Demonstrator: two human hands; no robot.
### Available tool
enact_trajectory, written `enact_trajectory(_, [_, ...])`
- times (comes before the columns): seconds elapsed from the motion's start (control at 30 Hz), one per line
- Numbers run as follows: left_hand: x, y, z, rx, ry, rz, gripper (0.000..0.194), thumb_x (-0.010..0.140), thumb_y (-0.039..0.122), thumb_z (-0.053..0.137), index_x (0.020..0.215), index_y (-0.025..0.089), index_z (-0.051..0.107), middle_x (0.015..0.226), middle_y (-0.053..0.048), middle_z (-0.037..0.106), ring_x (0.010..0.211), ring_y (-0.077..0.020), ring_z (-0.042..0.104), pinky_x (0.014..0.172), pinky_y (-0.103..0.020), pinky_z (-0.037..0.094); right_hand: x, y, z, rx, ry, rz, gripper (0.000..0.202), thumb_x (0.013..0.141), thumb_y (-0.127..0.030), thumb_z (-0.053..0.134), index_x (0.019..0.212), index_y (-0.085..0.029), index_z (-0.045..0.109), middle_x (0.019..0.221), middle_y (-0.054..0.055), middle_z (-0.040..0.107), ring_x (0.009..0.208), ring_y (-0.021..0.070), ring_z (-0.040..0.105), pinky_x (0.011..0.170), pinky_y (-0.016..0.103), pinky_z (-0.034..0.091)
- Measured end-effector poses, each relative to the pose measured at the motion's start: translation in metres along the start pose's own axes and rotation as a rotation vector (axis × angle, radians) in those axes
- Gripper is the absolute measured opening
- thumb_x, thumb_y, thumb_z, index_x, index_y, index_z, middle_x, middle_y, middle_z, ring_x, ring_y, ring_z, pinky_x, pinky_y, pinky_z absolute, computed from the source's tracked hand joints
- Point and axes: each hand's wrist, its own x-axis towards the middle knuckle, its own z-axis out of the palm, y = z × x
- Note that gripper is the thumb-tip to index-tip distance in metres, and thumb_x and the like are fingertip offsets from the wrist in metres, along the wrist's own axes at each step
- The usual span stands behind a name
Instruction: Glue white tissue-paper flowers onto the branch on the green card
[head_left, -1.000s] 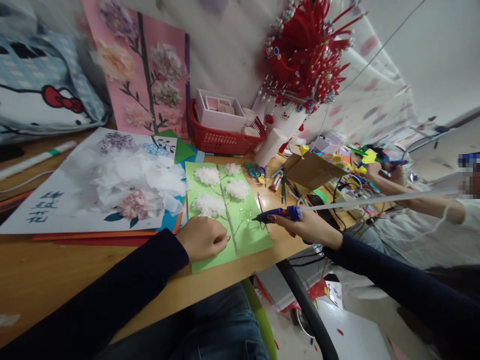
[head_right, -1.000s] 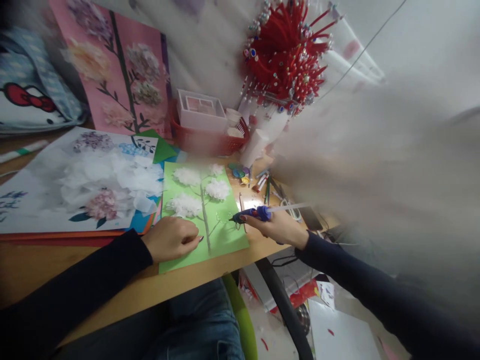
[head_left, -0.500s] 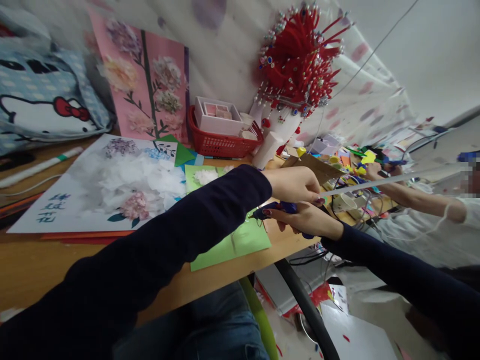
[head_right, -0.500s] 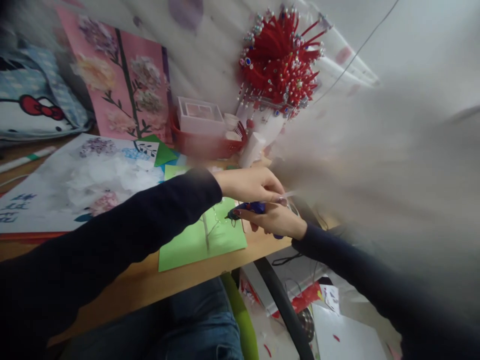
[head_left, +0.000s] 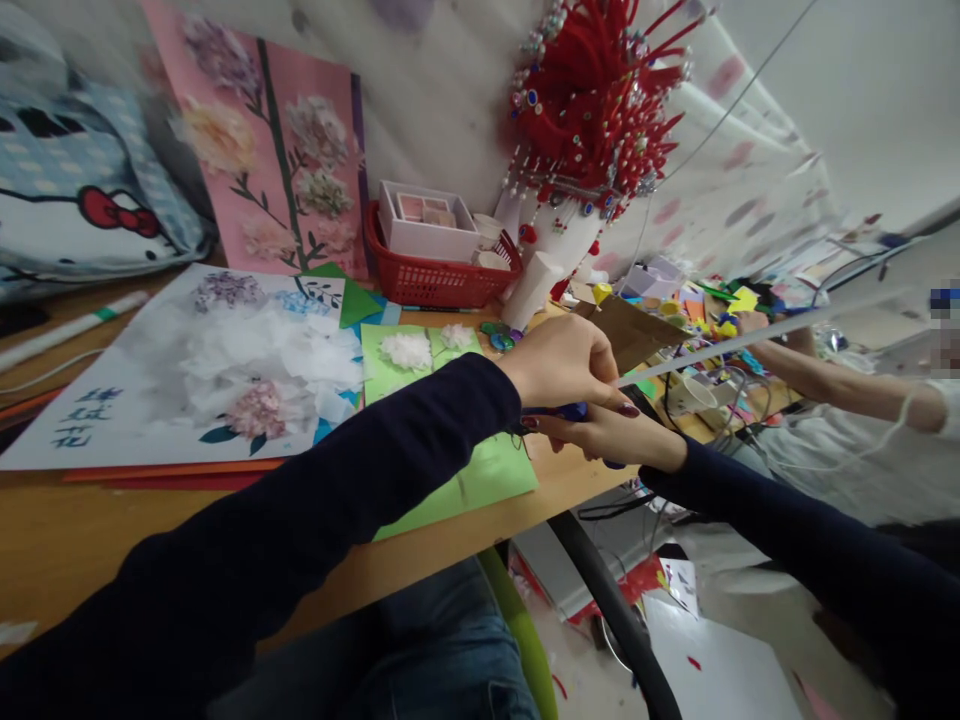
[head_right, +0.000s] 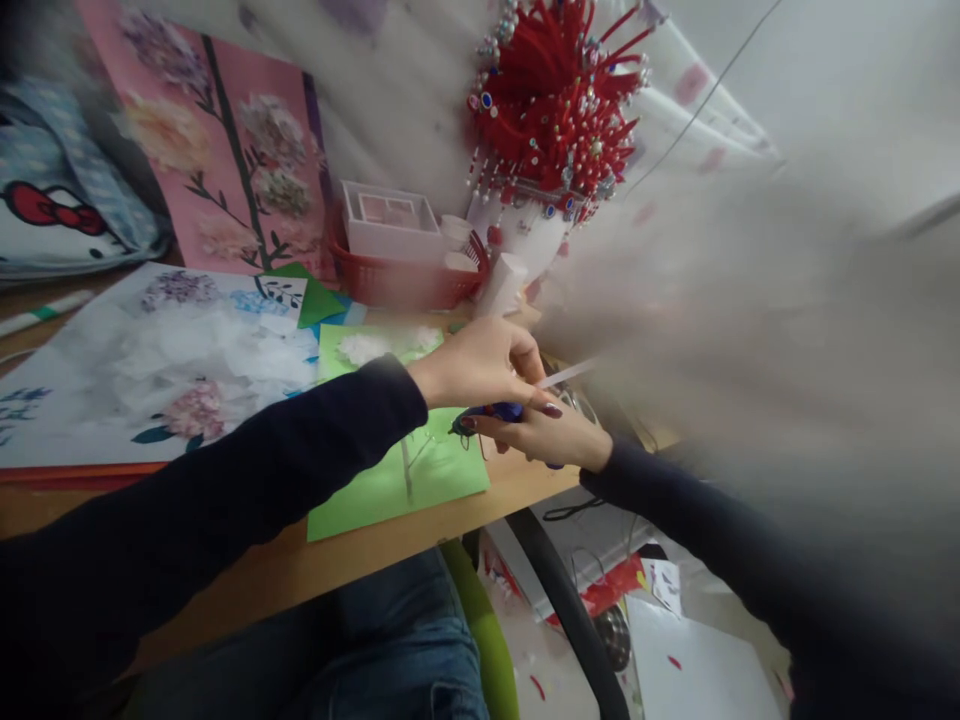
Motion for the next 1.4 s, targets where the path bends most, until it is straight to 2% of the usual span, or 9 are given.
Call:
enact_trajectory(0.07, [-0.009, -0.002, -0.011, 0.011, -0.044, 0.011, 0.029, 0.068, 0.031, 0.080, 0.086, 0.011, 0.070, 0.078, -0.004, 0.069, 0.070, -0.0133, 0.060, 0.065, -0.025, 0.044, 0.001, 0.001, 0.002, 0.044, -0.018, -0.006, 0.047, 0.076, -0.064, 0.061, 0.073, -0.018, 0.069, 0.069, 0.003, 0.067, 0.044, 0.0088, 0.052, 0.035, 0.020, 0.039])
enact_trajectory(0.13, [-0.027, -0.008, -0.022, 0.015, 0.022, -0.007, 0.029, 0.077, 0.033, 0.072, 0.096, 0.012, 0.066, 0.088, -0.004, 0.069, 0.073, -0.0127, 0.060, 0.065, -0.024, 0.043, 0.003, 0.003, 0.005, 0.087, -0.040, -0.012, 0.050, 0.077, -0.067, 0.058, 0.071, -0.018, 0.066, 0.068, 0.003, 0.066, 0.043, 0.0094, 0.054, 0.035, 0.021, 0.041])
enact_trajectory(0.23, [-0.068, -0.028, -0.031, 0.161, 0.076, -0.104, 0.027, 0.085, 0.036, 0.058, 0.069, 0.014, 0.061, 0.064, 0.001, 0.060, 0.059, -0.0100, 0.050, 0.057, -0.023, 0.035, 0.006, 0.004, 0.008, 0.109, -0.067, -0.021, 0.054, 0.078, -0.069, 0.055, 0.065, -0.017, 0.062, 0.064, 0.002, 0.064, 0.043, 0.0096, 0.054, 0.037, 0.022, 0.042])
enact_trajectory(0.4, [-0.134, -0.074, -0.016, 0.224, -0.235, -0.284, 0.035, 0.079, 0.035, 0.061, 0.052, 0.016, 0.048, 0.051, 0.003, 0.050, 0.050, -0.0081, 0.044, 0.052, -0.023, 0.029, 0.010, -0.002, 0.011, 0.108, -0.045, -0.041, 0.055, 0.081, -0.068, 0.051, 0.058, -0.018, 0.055, 0.055, 0.001, 0.059, 0.042, 0.0099, 0.054, 0.037, 0.022, 0.040])
enact_trajectory(0.47, [-0.146, -0.085, -0.010, 0.155, -0.273, -0.359, 0.040, 0.078, 0.038, 0.060, 0.048, 0.017, 0.044, 0.046, 0.004, 0.044, 0.047, -0.0077, 0.040, 0.049, -0.022, 0.027, 0.012, -0.003, 0.013, 0.100, -0.045, -0.051, 0.055, 0.082, -0.068, 0.051, 0.058, -0.019, 0.053, 0.051, 0.000, 0.056, 0.042, 0.0097, 0.053, 0.037, 0.021, 0.039])
enact_trajectory(0.67, [-0.152, -0.095, -0.011, 0.042, -0.159, -0.378, 0.044, 0.075, 0.045, 0.060, 0.048, 0.018, 0.038, 0.046, 0.005, 0.038, 0.047, -0.0068, 0.033, 0.047, -0.021, 0.024, 0.013, -0.002, 0.019, 0.091, -0.054, -0.045, 0.053, 0.081, -0.070, 0.051, 0.067, -0.019, 0.059, 0.044, -0.003, 0.050, 0.038, 0.0095, 0.050, 0.036, 0.021, 0.038])
enact_trajectory(1.0, [-0.156, -0.097, -0.009, 0.024, -0.137, -0.389, 0.039, 0.074, 0.045, 0.059, 0.051, 0.017, 0.045, 0.048, 0.004, 0.047, 0.047, -0.0074, 0.039, 0.047, -0.021, 0.027, 0.011, -0.009, 0.017, 0.026, -0.098, 0.053, 0.060, 0.077, -0.076, 0.050, 0.069, -0.018, 0.062, 0.046, -0.001, 0.053, 0.040, 0.0106, 0.052, 0.036, 0.021, 0.038])
enact_trajectory(1.17, [-0.156, -0.095, -0.009, 0.030, -0.123, -0.374, 0.036, 0.074, 0.042, 0.058, 0.051, 0.017, 0.045, 0.049, 0.003, 0.048, 0.048, -0.0074, 0.039, 0.049, -0.021, 0.029, 0.014, -0.010, 0.018, 0.031, -0.061, 0.050, 0.060, 0.077, -0.075, 0.050, 0.066, -0.018, 0.061, 0.052, 0.001, 0.058, 0.038, 0.0086, 0.047, 0.034, 0.021, 0.036])
enact_trajectory(1.4, [-0.158, -0.096, -0.008, 0.061, -0.121, -0.350, 0.035, 0.075, 0.040, 0.058, 0.052, 0.017, 0.045, 0.050, 0.003, 0.048, 0.048, -0.0077, 0.040, 0.049, -0.021, 0.029, 0.015, -0.003, 0.024, 0.018, -0.035, -0.024, 0.051, 0.081, -0.066, 0.053, 0.082, -0.018, 0.069, 0.050, -0.003, 0.052, 0.040, 0.0087, 0.045, 0.036, 0.021, 0.032])
